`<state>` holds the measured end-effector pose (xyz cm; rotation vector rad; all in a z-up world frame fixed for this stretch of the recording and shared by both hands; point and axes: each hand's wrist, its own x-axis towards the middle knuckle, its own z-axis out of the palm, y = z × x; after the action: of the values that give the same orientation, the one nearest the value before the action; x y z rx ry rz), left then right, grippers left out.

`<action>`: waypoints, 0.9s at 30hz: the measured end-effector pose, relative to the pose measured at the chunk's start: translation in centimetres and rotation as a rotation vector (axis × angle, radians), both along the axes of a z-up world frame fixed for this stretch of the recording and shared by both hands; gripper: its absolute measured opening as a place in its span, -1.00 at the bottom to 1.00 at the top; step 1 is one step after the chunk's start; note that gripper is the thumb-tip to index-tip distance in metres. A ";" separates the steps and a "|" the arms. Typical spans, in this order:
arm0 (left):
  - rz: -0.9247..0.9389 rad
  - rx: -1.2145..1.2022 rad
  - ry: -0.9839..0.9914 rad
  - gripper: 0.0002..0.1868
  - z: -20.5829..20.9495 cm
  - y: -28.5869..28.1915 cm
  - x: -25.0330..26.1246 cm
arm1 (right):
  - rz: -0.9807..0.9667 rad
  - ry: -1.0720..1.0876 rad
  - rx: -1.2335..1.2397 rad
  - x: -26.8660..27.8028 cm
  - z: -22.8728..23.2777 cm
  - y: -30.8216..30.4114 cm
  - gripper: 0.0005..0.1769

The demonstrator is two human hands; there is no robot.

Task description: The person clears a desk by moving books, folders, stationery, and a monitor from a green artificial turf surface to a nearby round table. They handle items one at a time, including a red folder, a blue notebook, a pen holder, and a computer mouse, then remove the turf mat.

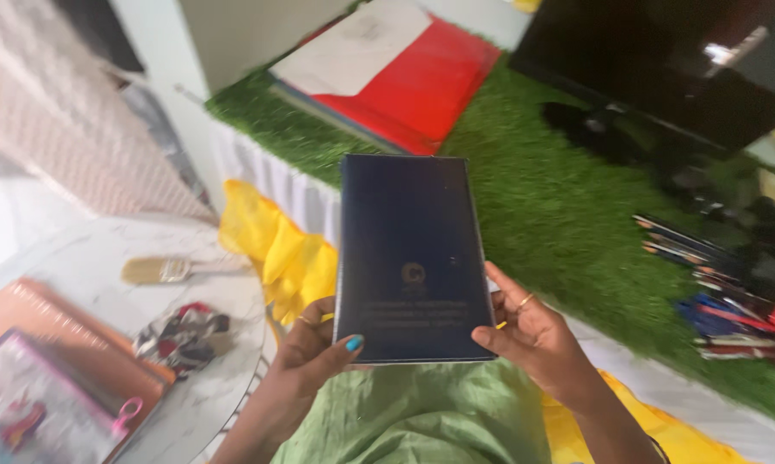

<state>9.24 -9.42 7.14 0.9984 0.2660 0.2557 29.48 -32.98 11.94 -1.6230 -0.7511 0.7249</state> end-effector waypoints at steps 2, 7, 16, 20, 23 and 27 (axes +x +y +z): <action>0.074 -0.037 -0.023 -0.47 -1.1 1.1 -2.8 | 0.096 0.048 0.033 -1.5 -0.6 2.5 -0.02; 0.298 -0.072 0.071 -0.47 -4.9 4.0 -10.0 | 0.353 0.189 0.073 -5.1 -2.7 9.8 -0.03; 0.684 -0.129 0.068 -0.46 -13.3 8.1 -22.0 | 0.614 0.256 -0.125 -12.7 -11.0 24.0 -0.05; 0.826 -0.150 0.158 -0.46 -16.5 9.5 -27.0 | 0.747 0.221 -0.130 -16.8 -15.9 29.1 -0.05; 0.905 -0.171 0.202 -0.45 -18.2 10.2 -30.1 | 0.807 0.194 -0.160 -19.8 -19.1 32.4 -0.03; 0.989 -0.180 0.218 -0.40 -20.4 11.0 -33.1 | 0.910 0.233 -0.174 -22.8 -22.4 36.2 0.00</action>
<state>-23.83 1.61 -13.23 0.6480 0.9635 1.0011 6.69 3.20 -10.45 -1.2619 -1.2885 1.6283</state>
